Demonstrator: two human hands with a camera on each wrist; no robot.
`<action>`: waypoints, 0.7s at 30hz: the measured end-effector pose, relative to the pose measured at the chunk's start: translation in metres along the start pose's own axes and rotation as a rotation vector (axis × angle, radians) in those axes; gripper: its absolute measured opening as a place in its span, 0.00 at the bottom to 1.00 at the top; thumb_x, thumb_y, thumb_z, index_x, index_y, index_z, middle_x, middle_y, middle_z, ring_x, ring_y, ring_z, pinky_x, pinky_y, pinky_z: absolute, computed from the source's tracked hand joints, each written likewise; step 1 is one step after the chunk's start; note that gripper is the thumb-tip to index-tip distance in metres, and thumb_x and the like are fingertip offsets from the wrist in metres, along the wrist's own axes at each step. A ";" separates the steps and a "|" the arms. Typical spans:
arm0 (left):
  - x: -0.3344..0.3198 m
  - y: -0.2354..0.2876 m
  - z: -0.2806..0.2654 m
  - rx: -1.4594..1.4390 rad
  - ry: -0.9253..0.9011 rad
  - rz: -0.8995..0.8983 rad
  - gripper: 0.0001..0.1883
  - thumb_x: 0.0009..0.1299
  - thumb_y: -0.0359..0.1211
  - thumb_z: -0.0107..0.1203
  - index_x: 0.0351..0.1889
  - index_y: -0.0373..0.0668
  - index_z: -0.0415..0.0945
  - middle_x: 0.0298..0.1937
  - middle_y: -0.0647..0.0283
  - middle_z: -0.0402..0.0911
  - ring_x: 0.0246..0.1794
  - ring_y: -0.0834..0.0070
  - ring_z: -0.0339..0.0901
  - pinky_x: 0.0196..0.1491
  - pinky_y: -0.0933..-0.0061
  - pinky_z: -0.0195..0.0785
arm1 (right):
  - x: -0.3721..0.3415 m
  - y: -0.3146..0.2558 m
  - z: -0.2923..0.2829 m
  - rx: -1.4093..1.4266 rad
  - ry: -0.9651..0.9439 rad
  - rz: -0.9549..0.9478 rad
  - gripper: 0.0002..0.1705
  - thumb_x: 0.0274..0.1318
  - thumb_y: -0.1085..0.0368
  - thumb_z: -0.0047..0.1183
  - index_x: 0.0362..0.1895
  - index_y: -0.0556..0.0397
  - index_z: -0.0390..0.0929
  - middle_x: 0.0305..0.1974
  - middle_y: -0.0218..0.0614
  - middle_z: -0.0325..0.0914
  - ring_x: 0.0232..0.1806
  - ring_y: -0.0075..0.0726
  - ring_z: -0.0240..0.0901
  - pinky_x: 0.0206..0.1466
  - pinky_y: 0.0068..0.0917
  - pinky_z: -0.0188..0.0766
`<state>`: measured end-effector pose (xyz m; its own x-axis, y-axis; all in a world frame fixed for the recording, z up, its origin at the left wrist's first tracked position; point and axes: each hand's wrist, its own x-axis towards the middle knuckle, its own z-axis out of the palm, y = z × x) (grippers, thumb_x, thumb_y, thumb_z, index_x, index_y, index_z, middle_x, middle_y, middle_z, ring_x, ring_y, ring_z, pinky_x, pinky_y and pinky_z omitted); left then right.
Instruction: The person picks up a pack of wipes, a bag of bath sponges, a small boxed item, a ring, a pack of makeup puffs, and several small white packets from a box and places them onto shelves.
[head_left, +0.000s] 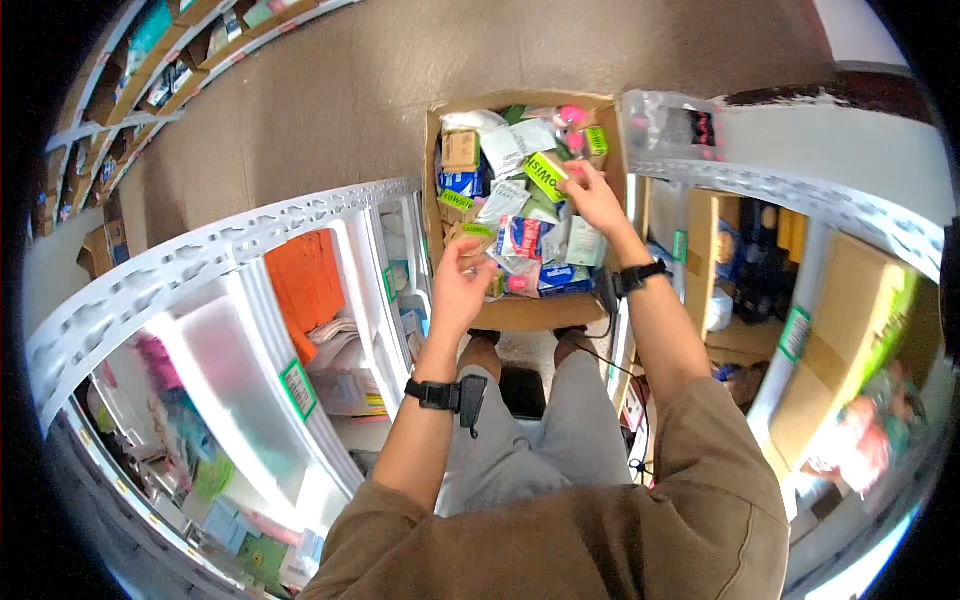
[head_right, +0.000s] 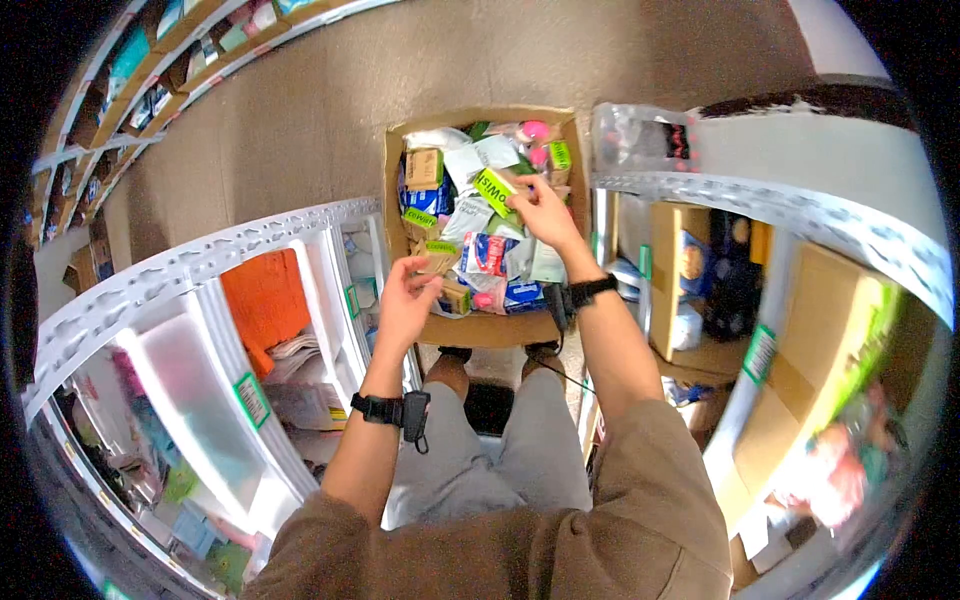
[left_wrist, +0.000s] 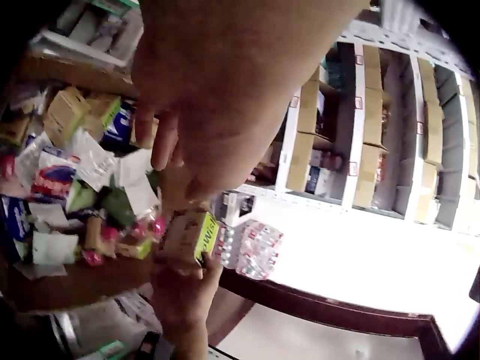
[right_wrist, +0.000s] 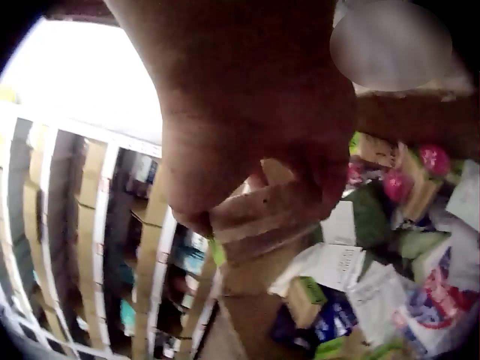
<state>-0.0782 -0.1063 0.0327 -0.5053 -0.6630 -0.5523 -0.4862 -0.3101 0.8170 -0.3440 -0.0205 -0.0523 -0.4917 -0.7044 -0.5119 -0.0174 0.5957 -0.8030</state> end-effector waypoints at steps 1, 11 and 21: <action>-0.002 0.019 0.005 -0.010 -0.058 0.005 0.27 0.65 0.29 0.65 0.61 0.41 0.65 0.61 0.59 0.72 0.57 0.69 0.75 0.53 0.68 0.71 | -0.028 -0.026 -0.022 0.125 -0.056 0.047 0.29 0.59 0.48 0.52 0.58 0.54 0.70 0.37 0.35 0.79 0.34 0.29 0.76 0.34 0.25 0.71; -0.149 0.304 -0.016 -0.208 -0.724 0.329 0.39 0.62 0.28 0.68 0.69 0.41 0.56 0.59 0.55 0.76 0.50 0.71 0.78 0.57 0.64 0.70 | -0.304 -0.307 -0.143 0.830 -0.356 0.230 0.49 0.62 0.24 0.26 0.60 0.55 0.71 0.34 0.45 0.83 0.23 0.39 0.80 0.15 0.24 0.73; -0.241 0.398 -0.024 -0.322 -0.729 0.604 0.29 0.71 0.28 0.57 0.67 0.37 0.56 0.47 0.54 0.82 0.44 0.72 0.81 0.44 0.73 0.76 | -0.423 -0.384 -0.160 0.400 0.005 -0.326 0.46 0.65 0.27 0.24 0.63 0.56 0.63 0.43 0.40 0.79 0.33 0.30 0.79 0.25 0.21 0.75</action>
<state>-0.1329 -0.0864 0.4954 -0.9703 -0.2239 0.0915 0.1582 -0.3009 0.9405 -0.2684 0.1099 0.5212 -0.5205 -0.8265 -0.2146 0.1633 0.1503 -0.9751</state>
